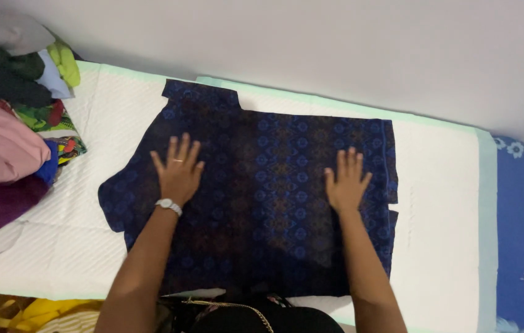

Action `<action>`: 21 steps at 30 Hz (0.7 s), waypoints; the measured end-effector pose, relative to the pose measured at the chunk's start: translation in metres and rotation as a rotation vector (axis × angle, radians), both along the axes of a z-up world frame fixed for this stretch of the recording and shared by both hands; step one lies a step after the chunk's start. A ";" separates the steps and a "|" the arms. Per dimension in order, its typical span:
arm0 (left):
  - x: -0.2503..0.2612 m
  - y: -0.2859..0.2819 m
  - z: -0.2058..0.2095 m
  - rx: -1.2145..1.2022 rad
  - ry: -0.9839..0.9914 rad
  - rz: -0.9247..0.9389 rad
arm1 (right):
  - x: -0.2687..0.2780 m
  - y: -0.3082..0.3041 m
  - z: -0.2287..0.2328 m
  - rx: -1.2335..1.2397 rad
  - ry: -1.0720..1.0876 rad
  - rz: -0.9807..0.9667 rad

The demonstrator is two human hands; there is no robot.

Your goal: Folding a blue patterned garment on a bed

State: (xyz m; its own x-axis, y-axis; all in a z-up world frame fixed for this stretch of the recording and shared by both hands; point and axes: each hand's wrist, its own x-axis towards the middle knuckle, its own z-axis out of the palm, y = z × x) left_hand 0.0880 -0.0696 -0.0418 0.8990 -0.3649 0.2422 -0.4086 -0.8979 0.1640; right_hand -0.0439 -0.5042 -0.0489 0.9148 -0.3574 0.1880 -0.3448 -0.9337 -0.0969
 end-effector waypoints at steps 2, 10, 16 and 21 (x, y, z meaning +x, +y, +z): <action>0.000 0.014 0.002 -0.032 0.036 0.081 | -0.013 -0.021 0.000 -0.005 -0.007 -0.063; -0.016 0.000 0.000 -0.051 0.115 0.277 | -0.042 -0.030 0.000 0.170 -0.195 -0.168; -0.073 -0.044 0.019 -0.083 -0.021 0.008 | -0.098 -0.026 0.007 0.054 -0.591 -0.138; -0.113 -0.064 0.018 -0.121 0.204 -0.238 | -0.148 -0.057 0.005 0.054 -0.535 -0.497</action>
